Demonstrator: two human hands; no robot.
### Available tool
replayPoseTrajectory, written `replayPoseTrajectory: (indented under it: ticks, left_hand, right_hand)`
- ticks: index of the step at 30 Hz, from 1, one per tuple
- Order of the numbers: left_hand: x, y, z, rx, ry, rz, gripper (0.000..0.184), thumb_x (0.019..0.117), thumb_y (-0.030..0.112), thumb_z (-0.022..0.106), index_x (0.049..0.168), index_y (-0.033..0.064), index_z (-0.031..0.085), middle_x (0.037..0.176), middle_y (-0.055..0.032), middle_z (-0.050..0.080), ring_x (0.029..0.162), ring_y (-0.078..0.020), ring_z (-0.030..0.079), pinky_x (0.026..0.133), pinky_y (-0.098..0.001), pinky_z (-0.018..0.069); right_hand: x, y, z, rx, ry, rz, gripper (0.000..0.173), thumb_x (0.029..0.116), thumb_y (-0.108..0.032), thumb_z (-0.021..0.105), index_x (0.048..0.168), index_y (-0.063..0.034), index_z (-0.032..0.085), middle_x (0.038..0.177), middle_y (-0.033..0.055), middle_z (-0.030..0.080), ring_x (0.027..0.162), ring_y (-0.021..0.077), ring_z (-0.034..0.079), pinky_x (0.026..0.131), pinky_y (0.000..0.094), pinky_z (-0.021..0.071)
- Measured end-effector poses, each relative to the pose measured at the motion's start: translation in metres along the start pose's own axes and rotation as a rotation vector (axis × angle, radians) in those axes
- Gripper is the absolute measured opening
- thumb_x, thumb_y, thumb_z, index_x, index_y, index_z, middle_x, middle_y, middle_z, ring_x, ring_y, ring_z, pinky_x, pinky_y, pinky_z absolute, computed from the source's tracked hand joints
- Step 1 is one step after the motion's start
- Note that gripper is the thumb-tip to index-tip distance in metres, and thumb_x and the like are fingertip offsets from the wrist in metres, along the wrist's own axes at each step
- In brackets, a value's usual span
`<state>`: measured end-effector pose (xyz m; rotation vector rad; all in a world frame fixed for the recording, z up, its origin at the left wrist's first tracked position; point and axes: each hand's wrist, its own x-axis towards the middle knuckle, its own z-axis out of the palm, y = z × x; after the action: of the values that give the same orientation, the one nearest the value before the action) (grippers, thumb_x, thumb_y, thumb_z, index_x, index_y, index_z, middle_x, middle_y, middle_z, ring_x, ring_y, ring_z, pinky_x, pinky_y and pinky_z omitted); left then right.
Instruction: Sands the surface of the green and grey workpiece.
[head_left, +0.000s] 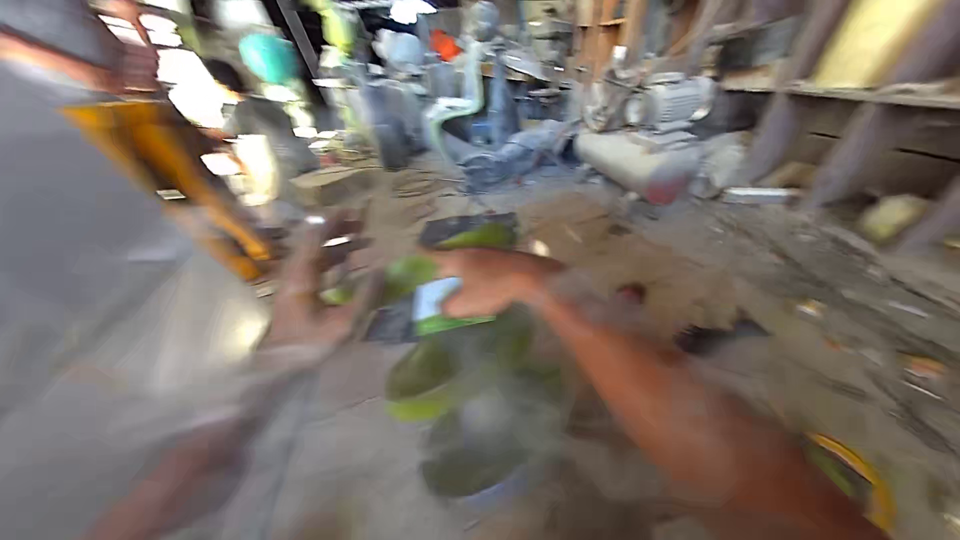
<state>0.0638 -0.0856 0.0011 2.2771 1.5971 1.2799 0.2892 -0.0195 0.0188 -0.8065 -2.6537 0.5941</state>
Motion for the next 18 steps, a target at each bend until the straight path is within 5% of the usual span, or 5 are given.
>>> replayPoseTrajectory:
  ticks: [4, 7, 10, 13, 18]
  left_hand:
    - [0.007, -0.021, 0.035, 0.083, -0.047, 0.145, 0.114, 0.0758, 0.037, 0.081, 0.163, 0.0046, 0.015, 0.159, -0.0274, 0.036, 0.142, -0.0466, 0.041, 0.114, -0.0622, 0.0384]
    - [-0.002, -0.026, 0.05, 0.144, 0.01, 0.13, 0.126, 0.0613, 0.038, 0.088, 0.16, -0.0017, 0.021, 0.16, -0.0264, 0.034, 0.147, -0.0428, 0.036, 0.121, -0.0502, 0.0322]
    - [0.0, -0.06, 0.071, -0.03, 0.077, 0.053, 0.093, 0.0682, 0.016, 0.09, 0.141, -0.0164, 0.043, 0.144, -0.0311, 0.051, 0.136, -0.0348, 0.051, 0.115, -0.0386, 0.0407]
    - [0.015, -0.101, 0.083, -0.097, -0.007, -0.148, 0.056, 0.0719, 0.001, 0.086, 0.118, -0.0149, 0.06, 0.114, -0.024, 0.068, 0.109, -0.0246, 0.067, 0.1, -0.0368, 0.0526]
    - [0.039, -0.194, 0.098, 0.15, -0.335, -0.352, 0.028, 0.1001, -0.006, 0.055, 0.125, -0.0167, 0.058, 0.13, -0.0295, 0.061, 0.124, -0.0337, 0.059, 0.111, -0.0396, 0.038]
  right_hand:
    - [-0.029, 0.035, 0.013, 0.194, 0.206, -0.258, 0.049, 0.0913, -0.01, 0.071, 0.139, -0.0015, 0.063, 0.15, 0.0111, 0.056, 0.129, 0.0201, 0.06, 0.109, 0.0403, 0.0483]
    - [-0.119, 0.062, 0.025, 0.462, 0.565, -0.327, 0.031, 0.0902, 0.004, 0.063, 0.12, 0.0112, 0.067, 0.143, 0.0211, 0.058, 0.131, 0.0247, 0.059, 0.111, 0.0405, 0.0489]
    - [-0.263, 0.086, 0.055, 0.562, 0.894, 0.257, 0.026, 0.101, -0.007, 0.057, 0.125, -0.0056, 0.066, 0.121, 0.0043, 0.069, 0.102, 0.0136, 0.069, 0.086, 0.0336, 0.0608]
    - [-0.39, 0.136, 0.092, 0.355, 1.101, 0.854, 0.026, 0.1, -0.016, 0.062, 0.124, -0.0076, 0.067, 0.102, 0.0064, 0.073, 0.087, 0.0147, 0.071, 0.078, 0.039, 0.0609]
    - [-0.535, 0.162, 0.146, -0.047, 0.892, 1.242, 0.027, 0.0978, -0.016, 0.06, 0.118, -0.0027, 0.071, 0.104, 0.0169, 0.073, 0.096, 0.0295, 0.071, 0.088, 0.057, 0.0558]
